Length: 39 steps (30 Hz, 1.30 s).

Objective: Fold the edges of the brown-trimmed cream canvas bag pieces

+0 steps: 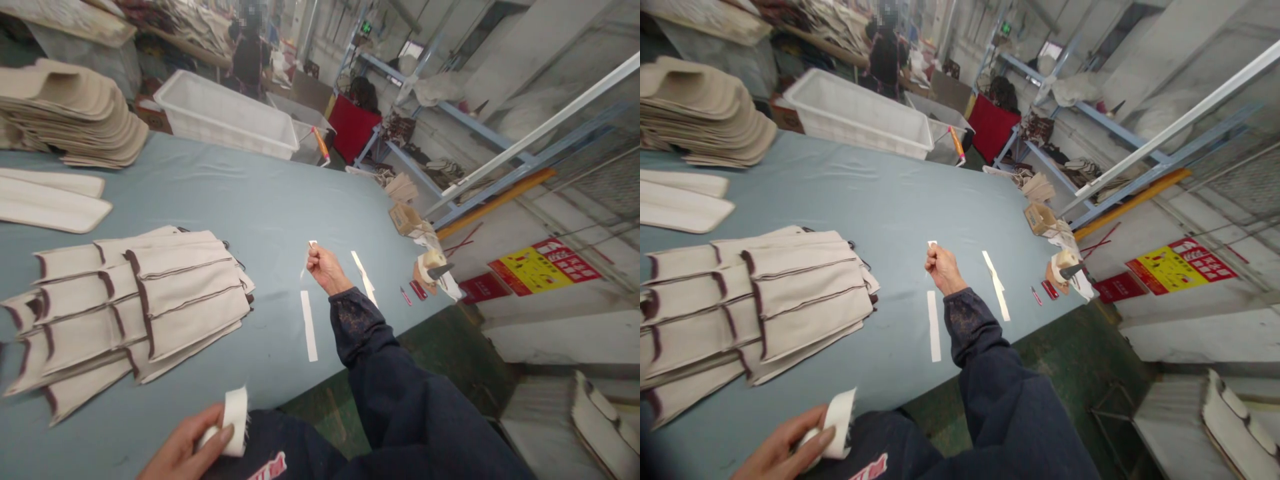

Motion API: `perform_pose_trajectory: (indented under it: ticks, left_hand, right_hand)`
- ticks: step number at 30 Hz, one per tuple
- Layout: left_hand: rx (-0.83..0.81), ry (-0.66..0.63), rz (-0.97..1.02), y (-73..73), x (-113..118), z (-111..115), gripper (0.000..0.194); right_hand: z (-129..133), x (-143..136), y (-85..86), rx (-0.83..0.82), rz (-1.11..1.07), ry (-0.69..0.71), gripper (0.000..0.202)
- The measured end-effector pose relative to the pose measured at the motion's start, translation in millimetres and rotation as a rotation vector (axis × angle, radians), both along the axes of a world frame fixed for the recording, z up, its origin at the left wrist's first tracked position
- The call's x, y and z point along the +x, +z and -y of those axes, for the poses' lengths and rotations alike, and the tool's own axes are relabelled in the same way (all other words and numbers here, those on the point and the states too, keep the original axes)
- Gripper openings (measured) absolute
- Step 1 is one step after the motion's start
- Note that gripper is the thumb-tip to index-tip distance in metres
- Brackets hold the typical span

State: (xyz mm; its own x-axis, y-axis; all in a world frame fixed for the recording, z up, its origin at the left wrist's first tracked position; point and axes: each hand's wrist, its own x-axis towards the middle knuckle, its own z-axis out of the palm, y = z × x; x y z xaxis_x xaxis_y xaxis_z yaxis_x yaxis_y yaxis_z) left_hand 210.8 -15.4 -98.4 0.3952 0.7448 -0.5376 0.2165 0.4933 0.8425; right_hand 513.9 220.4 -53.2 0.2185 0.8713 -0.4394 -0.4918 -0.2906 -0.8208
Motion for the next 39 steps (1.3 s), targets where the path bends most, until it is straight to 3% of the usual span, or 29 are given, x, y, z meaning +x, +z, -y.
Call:
perform_pose_trajectory:
  ticks: [3, 6, 11, 15, 18, 21, 26, 30, 34, 39]
  left_hand:
    - [-0.030, 0.128, 0.025, 8.9, 1.4, -8.3, 0.052]
    - [-0.015, 0.190, -0.021, 5.9, -5.7, -13.9, 0.056]
    - [0.087, 0.185, -0.134, 2.0, -16.3, -26.1, 0.058]
    - [0.103, 0.167, -0.160, 2.8, -17.3, -34.2, 0.059]
    - [0.114, 0.155, -0.160, 0.4, -17.6, -35.8, 0.059]
    - [0.104, 0.172, -0.160, -0.5, -16.8, -36.4, 0.060]
    - [0.067, 0.208, -0.162, 4.2, -13.0, -39.4, 0.059]
    - [0.054, 0.227, -0.126, 2.0, -13.1, -41.0, 0.056]
    - [-0.042, 0.274, -0.022, -2.4, -14.3, -42.0, 0.055]
    - [-0.265, 0.419, 0.230, 6.5, -10.3, -45.6, 0.057]
  right_hand:
    - [5.9, 0.5, -11.7, -0.017, 0.063, 0.009, 0.022]
    - [31.9, -6.6, -33.5, -0.060, 0.124, 0.065, 0.029]
    - [99.6, -28.1, -95.0, -0.212, 0.270, 0.179, 0.036]
    - [146.0, -38.9, -145.6, -0.388, 0.421, 0.241, 0.023]
    - [169.3, -40.8, -169.5, -0.492, 0.487, 0.283, 0.023]
    - [183.1, -39.8, -181.8, -0.558, 0.535, 0.315, 0.026]
    - [195.6, -34.9, -187.8, -0.608, 0.643, 0.344, 0.026]
    - [206.2, -25.3, -177.3, -0.622, 0.730, 0.390, 0.034]
    - [220.3, -16.4, -147.1, -0.603, 0.848, 0.460, 0.032]
    - [228.1, -30.4, -98.4, -0.402, 0.939, 0.511, 0.017]
